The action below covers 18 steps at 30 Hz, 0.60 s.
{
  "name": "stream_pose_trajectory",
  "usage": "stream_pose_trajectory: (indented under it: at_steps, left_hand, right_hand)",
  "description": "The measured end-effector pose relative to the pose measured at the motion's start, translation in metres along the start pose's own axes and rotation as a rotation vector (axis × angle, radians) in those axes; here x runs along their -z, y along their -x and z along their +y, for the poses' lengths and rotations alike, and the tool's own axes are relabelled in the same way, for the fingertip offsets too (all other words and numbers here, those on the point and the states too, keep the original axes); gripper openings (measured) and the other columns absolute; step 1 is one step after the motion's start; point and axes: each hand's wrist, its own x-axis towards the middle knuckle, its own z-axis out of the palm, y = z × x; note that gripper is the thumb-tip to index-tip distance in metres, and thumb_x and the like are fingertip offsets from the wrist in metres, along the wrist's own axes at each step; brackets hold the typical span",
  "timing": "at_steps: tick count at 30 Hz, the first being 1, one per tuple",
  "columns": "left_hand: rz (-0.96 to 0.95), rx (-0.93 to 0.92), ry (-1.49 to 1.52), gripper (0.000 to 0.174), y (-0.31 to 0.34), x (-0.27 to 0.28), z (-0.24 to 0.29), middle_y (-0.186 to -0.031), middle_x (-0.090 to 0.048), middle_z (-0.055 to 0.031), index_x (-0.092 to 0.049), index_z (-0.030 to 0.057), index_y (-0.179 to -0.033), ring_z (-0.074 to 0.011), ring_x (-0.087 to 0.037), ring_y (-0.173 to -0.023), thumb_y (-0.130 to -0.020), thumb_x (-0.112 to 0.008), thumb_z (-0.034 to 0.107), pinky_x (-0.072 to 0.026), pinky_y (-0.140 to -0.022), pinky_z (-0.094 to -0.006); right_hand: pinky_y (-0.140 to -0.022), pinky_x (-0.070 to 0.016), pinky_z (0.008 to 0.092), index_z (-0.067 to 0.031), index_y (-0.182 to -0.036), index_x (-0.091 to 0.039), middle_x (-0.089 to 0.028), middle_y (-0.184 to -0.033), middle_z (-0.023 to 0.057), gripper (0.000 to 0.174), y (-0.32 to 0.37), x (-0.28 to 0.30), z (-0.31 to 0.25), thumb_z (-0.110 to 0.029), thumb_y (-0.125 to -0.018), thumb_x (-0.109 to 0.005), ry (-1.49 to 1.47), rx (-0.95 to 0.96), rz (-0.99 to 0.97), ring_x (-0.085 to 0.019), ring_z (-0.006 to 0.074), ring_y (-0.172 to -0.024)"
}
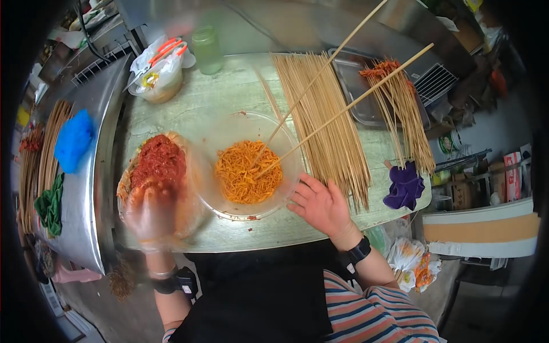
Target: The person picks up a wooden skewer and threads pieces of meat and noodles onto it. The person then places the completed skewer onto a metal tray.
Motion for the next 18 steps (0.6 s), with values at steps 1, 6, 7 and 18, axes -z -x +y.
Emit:
stream_pose_trajectory:
  at_steps: [1, 6, 7, 18]
  left_hand:
    - [-0.015, -0.032, -0.051, 0.019, 0.000, 0.001, 0.001, -0.092, -0.060, -0.0131, -0.056, -0.0081, -0.102, -0.0180, -0.059, -0.072, -0.086, -0.056, 0.003, -0.0513, -0.062, -0.0252]
    - [0.090, -0.126, -0.312, 0.019, 0.005, -0.006, 0.003, -0.092, -0.061, -0.0126, -0.056, -0.0080, -0.102, -0.0182, -0.059, -0.072, -0.087, -0.056, 0.003, -0.0513, -0.062, -0.0257]
    - [0.087, -0.122, -0.307, 0.019, 0.005, -0.007, 0.003, -0.091, -0.061, -0.0128, -0.055, -0.0079, -0.102, -0.0183, -0.059, -0.072, -0.087, -0.056, 0.003, -0.0513, -0.062, -0.0260]
    - [0.125, -0.148, -0.239, 0.021, 0.005, -0.006, -0.002, -0.094, -0.060, -0.0140, -0.054, -0.0085, -0.104, -0.0203, -0.060, -0.071, -0.086, -0.057, 0.002, -0.0524, -0.062, -0.0272]
  right_hand:
    - [-0.105, -0.0254, 0.0455, -0.0062, -0.141, -0.022, -0.028, -0.143, 0.0162, 0.062, -0.002, -0.005, 0.000, -0.048, -0.094, -0.024, -0.008, 0.013, 0.034, -0.028, 0.0312, -0.131]
    - [-0.105, -0.0244, 0.0455, -0.0076, -0.143, -0.018, -0.025, -0.145, 0.0155, 0.068, -0.007, -0.010, 0.004, -0.052, -0.092, -0.028, -0.038, 0.061, 0.061, -0.026, 0.0308, -0.132]
    - [-0.105, -0.0242, 0.0456, -0.0080, -0.143, -0.017, -0.024, -0.145, 0.0153, 0.068, -0.007, -0.011, 0.005, -0.052, -0.092, -0.028, -0.017, 0.075, 0.057, -0.026, 0.0306, -0.132]
    - [-0.106, -0.0238, 0.0464, -0.0099, -0.144, -0.014, -0.020, -0.147, 0.0151, 0.070, -0.006, -0.012, 0.003, -0.053, -0.091, -0.031, 0.050, 0.126, 0.009, -0.023, 0.0312, -0.133]
